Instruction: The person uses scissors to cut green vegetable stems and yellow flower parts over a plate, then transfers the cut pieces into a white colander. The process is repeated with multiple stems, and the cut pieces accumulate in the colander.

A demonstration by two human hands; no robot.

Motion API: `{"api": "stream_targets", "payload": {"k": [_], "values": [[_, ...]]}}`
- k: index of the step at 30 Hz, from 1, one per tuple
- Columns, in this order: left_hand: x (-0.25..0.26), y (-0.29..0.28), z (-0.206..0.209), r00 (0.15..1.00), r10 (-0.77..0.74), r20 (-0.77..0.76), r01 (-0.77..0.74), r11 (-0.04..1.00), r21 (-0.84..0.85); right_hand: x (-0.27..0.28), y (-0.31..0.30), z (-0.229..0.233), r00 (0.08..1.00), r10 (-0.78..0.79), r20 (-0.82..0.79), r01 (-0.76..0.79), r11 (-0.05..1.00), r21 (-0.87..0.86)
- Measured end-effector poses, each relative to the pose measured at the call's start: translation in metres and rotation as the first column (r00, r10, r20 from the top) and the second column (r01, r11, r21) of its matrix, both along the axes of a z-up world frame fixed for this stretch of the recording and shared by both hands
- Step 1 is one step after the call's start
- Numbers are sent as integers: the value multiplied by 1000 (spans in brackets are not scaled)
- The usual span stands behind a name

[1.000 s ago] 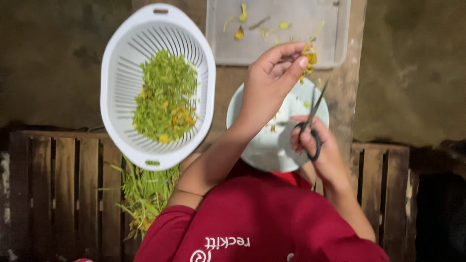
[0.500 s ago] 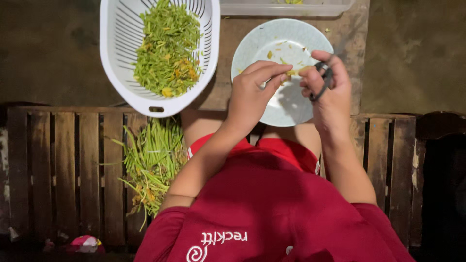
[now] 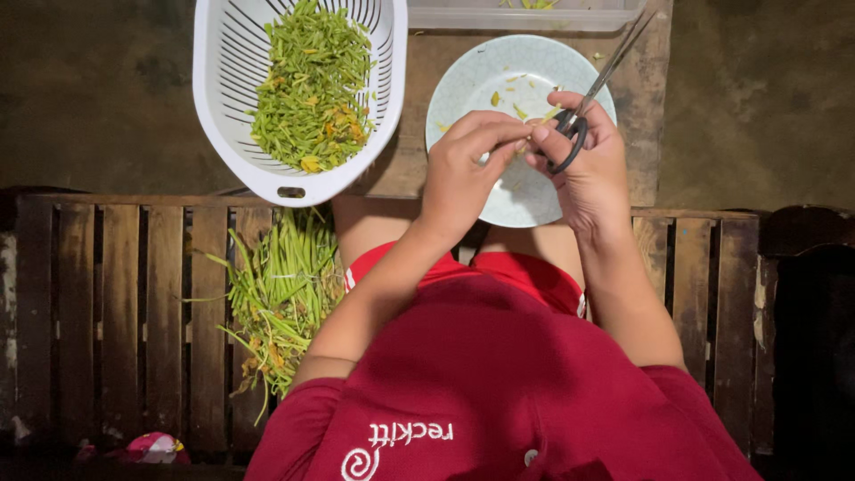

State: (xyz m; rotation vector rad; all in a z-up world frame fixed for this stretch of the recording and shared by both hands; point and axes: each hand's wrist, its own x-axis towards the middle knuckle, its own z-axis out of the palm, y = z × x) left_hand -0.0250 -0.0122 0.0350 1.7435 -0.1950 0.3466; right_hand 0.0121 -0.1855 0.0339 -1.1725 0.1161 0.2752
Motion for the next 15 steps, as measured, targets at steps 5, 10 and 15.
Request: {"api": "stream_targets", "payload": {"k": [5,10,15], "values": [[8,-7,-34,990,-123,-75,85,918,-389,0,1,-6,1000,-24,-15,25,997,75],[16,-8,-53,904,-346,-253,68,699,-712,-2,0,-17,1000,-15,16,13,988,151],[15,2,-45,731,-575,-368,-55,487,-871,-1,-7,-21,996,16,93,-27,992,119]]}}
